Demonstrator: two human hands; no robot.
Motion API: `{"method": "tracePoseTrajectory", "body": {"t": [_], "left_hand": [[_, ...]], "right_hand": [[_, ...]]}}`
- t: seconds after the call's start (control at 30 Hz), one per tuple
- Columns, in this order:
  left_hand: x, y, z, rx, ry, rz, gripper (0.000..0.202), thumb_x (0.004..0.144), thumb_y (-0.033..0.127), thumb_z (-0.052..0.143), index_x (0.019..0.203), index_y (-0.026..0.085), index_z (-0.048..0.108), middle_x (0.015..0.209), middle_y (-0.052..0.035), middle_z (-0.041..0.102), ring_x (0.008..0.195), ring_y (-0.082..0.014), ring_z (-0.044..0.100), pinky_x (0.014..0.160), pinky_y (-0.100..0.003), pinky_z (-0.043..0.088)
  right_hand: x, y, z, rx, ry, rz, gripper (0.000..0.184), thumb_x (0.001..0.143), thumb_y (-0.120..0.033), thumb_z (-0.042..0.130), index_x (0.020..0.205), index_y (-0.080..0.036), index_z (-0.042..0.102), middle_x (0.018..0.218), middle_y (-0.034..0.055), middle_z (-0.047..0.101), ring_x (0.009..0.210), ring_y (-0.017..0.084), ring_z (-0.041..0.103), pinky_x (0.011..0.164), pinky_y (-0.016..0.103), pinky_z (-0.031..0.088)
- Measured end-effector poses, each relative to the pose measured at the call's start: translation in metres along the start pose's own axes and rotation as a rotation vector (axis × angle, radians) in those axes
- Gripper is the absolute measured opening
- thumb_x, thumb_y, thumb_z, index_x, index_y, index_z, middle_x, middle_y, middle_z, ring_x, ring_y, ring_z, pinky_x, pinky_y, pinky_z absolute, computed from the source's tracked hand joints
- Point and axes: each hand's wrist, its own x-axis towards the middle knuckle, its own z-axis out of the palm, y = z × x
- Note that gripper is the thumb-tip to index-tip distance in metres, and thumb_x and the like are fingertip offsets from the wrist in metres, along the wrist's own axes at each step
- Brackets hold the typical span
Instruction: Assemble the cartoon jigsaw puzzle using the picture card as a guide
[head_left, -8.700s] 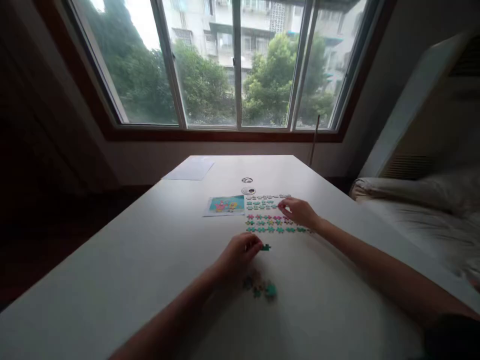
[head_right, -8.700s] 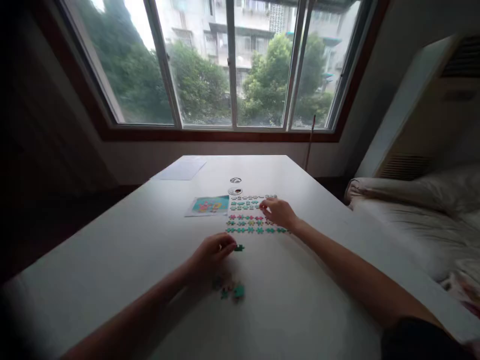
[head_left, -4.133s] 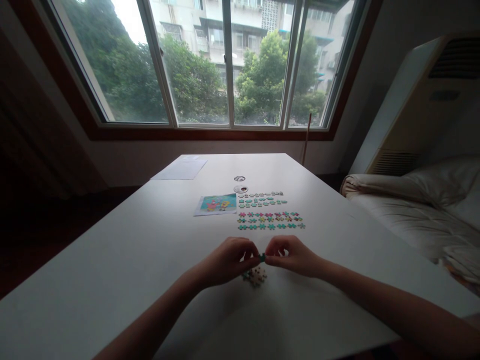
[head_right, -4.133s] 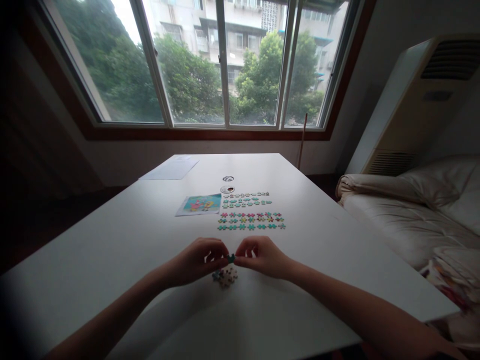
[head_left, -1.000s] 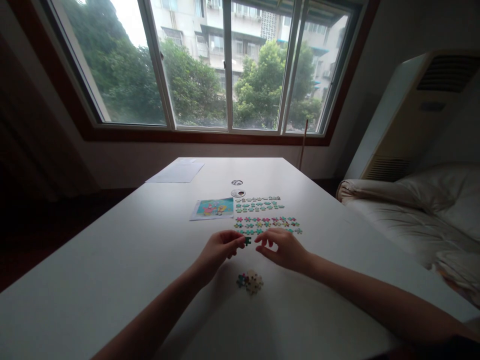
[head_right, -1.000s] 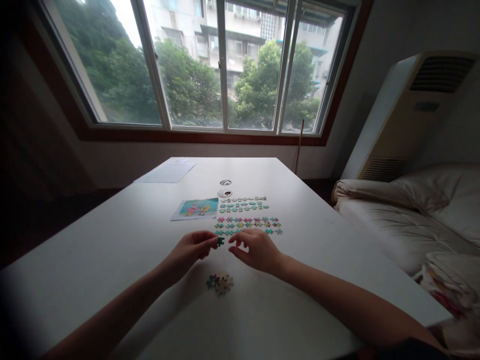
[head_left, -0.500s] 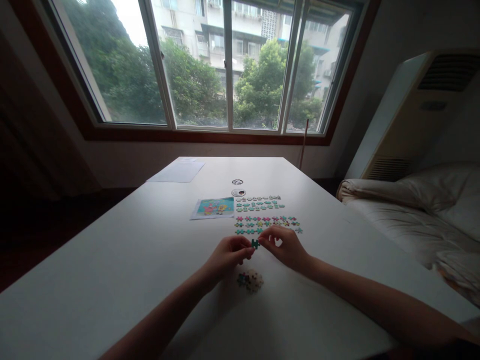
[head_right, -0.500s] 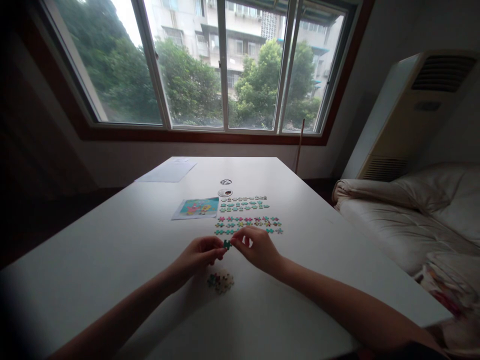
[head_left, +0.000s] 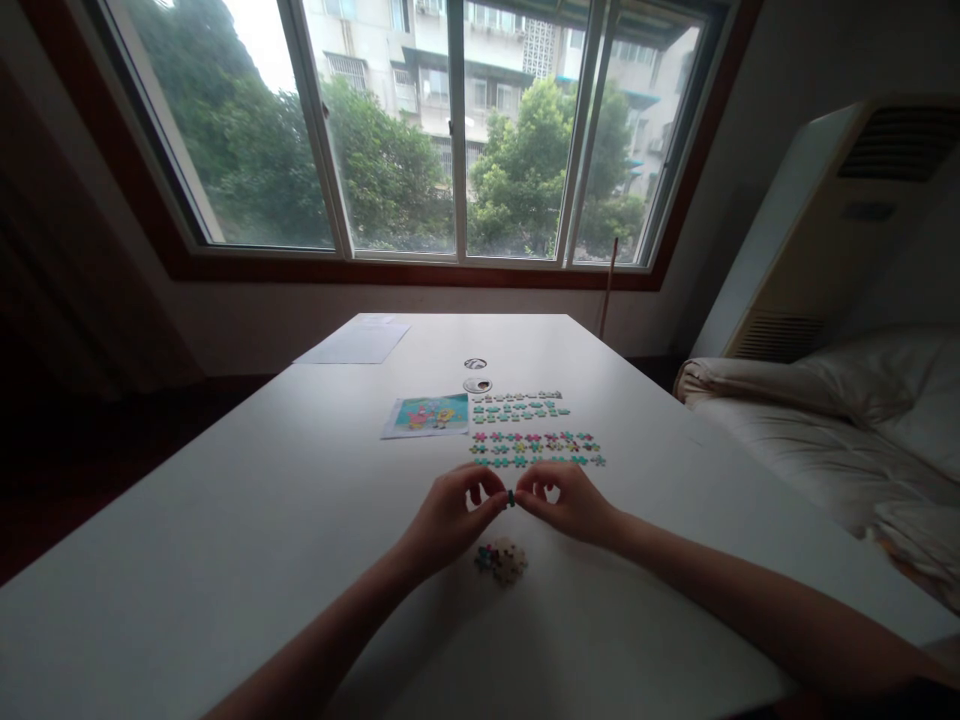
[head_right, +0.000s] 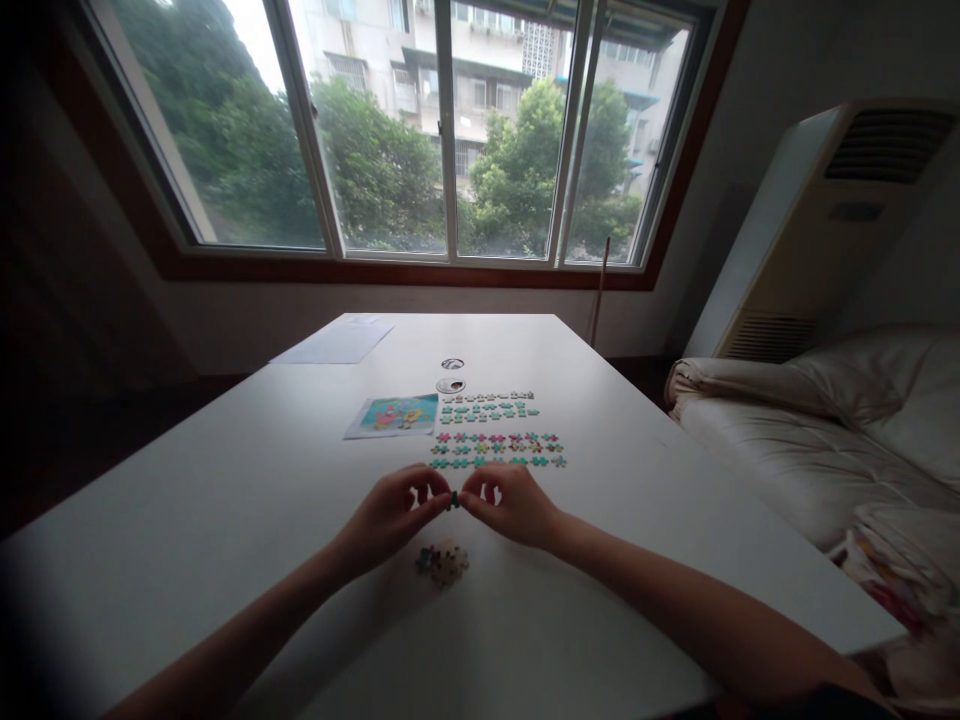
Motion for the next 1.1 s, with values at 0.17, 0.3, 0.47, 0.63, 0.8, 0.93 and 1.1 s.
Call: {"method": "tracePoseTrajectory", "body": {"t": [0.17, 0.3, 0.47, 0.63, 0.8, 0.93, 1.1], "left_hand": [[-0.001, 0.002, -0.002, 0.08, -0.021, 0.066, 0.012, 0.071, 0.026, 0.06, 0.064, 0.017, 0.062, 0.067, -0.0004, 0.055, 0.062, -0.0127, 0.047, 0.059, -0.024, 0.035], [0.002, -0.002, -0.001, 0.05, -0.057, 0.022, 0.017, 0.073, 0.03, 0.059, 0.064, 0.016, 0.062, 0.062, 0.0, 0.057, 0.058, -0.0123, 0.048, 0.056, -0.023, 0.036], [0.006, -0.006, -0.003, -0.025, -0.063, -0.057, 0.025, 0.075, 0.037, 0.055, 0.068, 0.014, 0.062, 0.062, -0.0014, 0.061, 0.058, -0.0132, 0.052, 0.055, -0.023, 0.039], [0.008, -0.004, -0.003, -0.035, -0.081, -0.07, 0.028, 0.074, 0.04, 0.057, 0.068, 0.013, 0.063, 0.062, -0.0015, 0.061, 0.059, -0.0137, 0.052, 0.057, -0.024, 0.04], [0.005, -0.003, -0.005, 0.025, -0.127, -0.037, 0.026, 0.079, 0.038, 0.053, 0.076, 0.014, 0.064, 0.066, -0.0013, 0.06, 0.061, -0.0134, 0.052, 0.055, -0.022, 0.039], [0.001, -0.001, -0.013, 0.111, -0.24, 0.04, 0.014, 0.077, 0.025, 0.057, 0.083, 0.017, 0.066, 0.073, -0.0013, 0.058, 0.064, -0.0129, 0.052, 0.058, -0.022, 0.041], [-0.003, 0.003, -0.02, 0.174, -0.437, 0.134, 0.025, 0.079, 0.012, 0.052, 0.091, 0.025, 0.07, 0.086, -0.0012, 0.055, 0.062, -0.0087, 0.051, 0.061, -0.02, 0.043]], "right_hand": [[-0.001, 0.001, 0.001, -0.013, -0.032, -0.016, 0.013, 0.079, -0.025, 0.058, 0.07, -0.017, 0.062, 0.064, -0.0005, 0.061, 0.057, 0.009, 0.053, 0.053, 0.019, 0.041], [-0.003, 0.002, 0.001, -0.105, 0.023, -0.049, 0.014, 0.081, -0.032, 0.057, 0.082, -0.018, 0.062, 0.069, 0.0, 0.063, 0.057, 0.009, 0.054, 0.055, 0.021, 0.042], [-0.006, 0.002, -0.001, -0.356, 0.121, -0.226, 0.028, 0.076, -0.044, 0.063, 0.09, -0.02, 0.061, 0.071, -0.0004, 0.064, 0.057, 0.011, 0.054, 0.063, 0.027, 0.04], [-0.005, 0.0, -0.003, -0.454, 0.169, -0.34, 0.018, 0.082, -0.037, 0.059, 0.087, -0.02, 0.062, 0.073, -0.0003, 0.067, 0.058, 0.011, 0.056, 0.065, 0.027, 0.038], [-0.002, 0.0, -0.01, -0.513, 0.211, -0.394, 0.017, 0.082, -0.036, 0.059, 0.087, -0.02, 0.063, 0.076, 0.0007, 0.069, 0.064, 0.012, 0.059, 0.066, 0.027, 0.038], [0.001, 0.008, -0.027, -0.563, 0.253, -0.343, 0.018, 0.084, -0.036, 0.057, 0.088, -0.02, 0.064, 0.078, 0.0023, 0.07, 0.06, 0.012, 0.059, 0.065, 0.028, 0.04], [0.005, 0.022, -0.048, -0.58, 0.323, -0.233, 0.021, 0.084, -0.038, 0.056, 0.09, -0.021, 0.066, 0.075, 0.0027, 0.07, 0.062, 0.013, 0.06, 0.069, 0.028, 0.041]]}}
